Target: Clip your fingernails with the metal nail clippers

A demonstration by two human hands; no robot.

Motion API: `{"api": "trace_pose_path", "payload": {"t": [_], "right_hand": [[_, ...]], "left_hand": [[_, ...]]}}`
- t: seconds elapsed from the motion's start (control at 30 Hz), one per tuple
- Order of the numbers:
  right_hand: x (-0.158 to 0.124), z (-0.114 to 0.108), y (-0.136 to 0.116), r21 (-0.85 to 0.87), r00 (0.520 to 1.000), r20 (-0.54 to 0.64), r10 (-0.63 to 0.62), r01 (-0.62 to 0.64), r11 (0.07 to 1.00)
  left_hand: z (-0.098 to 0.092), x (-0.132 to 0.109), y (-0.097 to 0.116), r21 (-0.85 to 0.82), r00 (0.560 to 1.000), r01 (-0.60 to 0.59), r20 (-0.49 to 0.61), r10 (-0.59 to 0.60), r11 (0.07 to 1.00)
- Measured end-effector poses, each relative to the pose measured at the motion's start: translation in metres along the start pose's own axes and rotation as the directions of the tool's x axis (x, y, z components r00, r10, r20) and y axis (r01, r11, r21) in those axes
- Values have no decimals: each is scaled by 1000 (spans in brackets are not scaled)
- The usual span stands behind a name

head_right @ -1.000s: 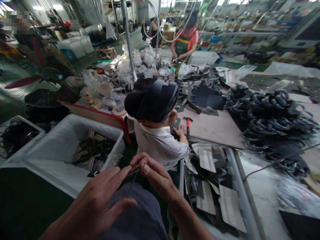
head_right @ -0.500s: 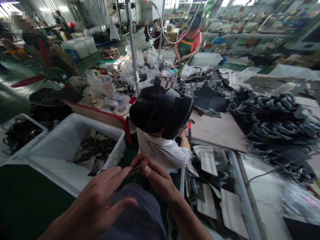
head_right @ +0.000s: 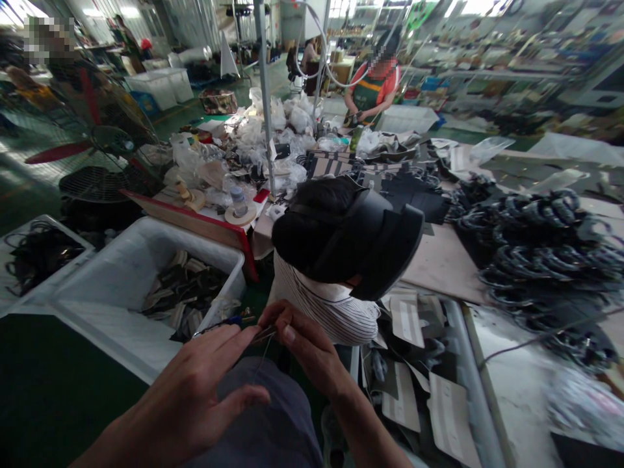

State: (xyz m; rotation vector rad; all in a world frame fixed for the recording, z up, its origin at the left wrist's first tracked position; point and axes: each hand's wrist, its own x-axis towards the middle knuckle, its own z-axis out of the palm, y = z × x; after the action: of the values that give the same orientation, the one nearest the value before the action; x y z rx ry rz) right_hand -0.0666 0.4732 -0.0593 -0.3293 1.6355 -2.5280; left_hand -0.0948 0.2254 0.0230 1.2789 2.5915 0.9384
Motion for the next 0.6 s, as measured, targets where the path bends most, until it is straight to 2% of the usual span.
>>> {"api": "trace_pose_path", "payload": {"t": [0.3, 0.6], "right_hand": [[4, 8, 11, 43, 1000, 2, 27, -27, 999], [13, 16, 13, 132, 1000, 11, 5, -7, 991]], "left_hand": [[-9, -7, -3, -53, 997, 60, 59, -57, 997], [-8, -8, -10, -82, 999, 41, 21, -40, 996]]}}
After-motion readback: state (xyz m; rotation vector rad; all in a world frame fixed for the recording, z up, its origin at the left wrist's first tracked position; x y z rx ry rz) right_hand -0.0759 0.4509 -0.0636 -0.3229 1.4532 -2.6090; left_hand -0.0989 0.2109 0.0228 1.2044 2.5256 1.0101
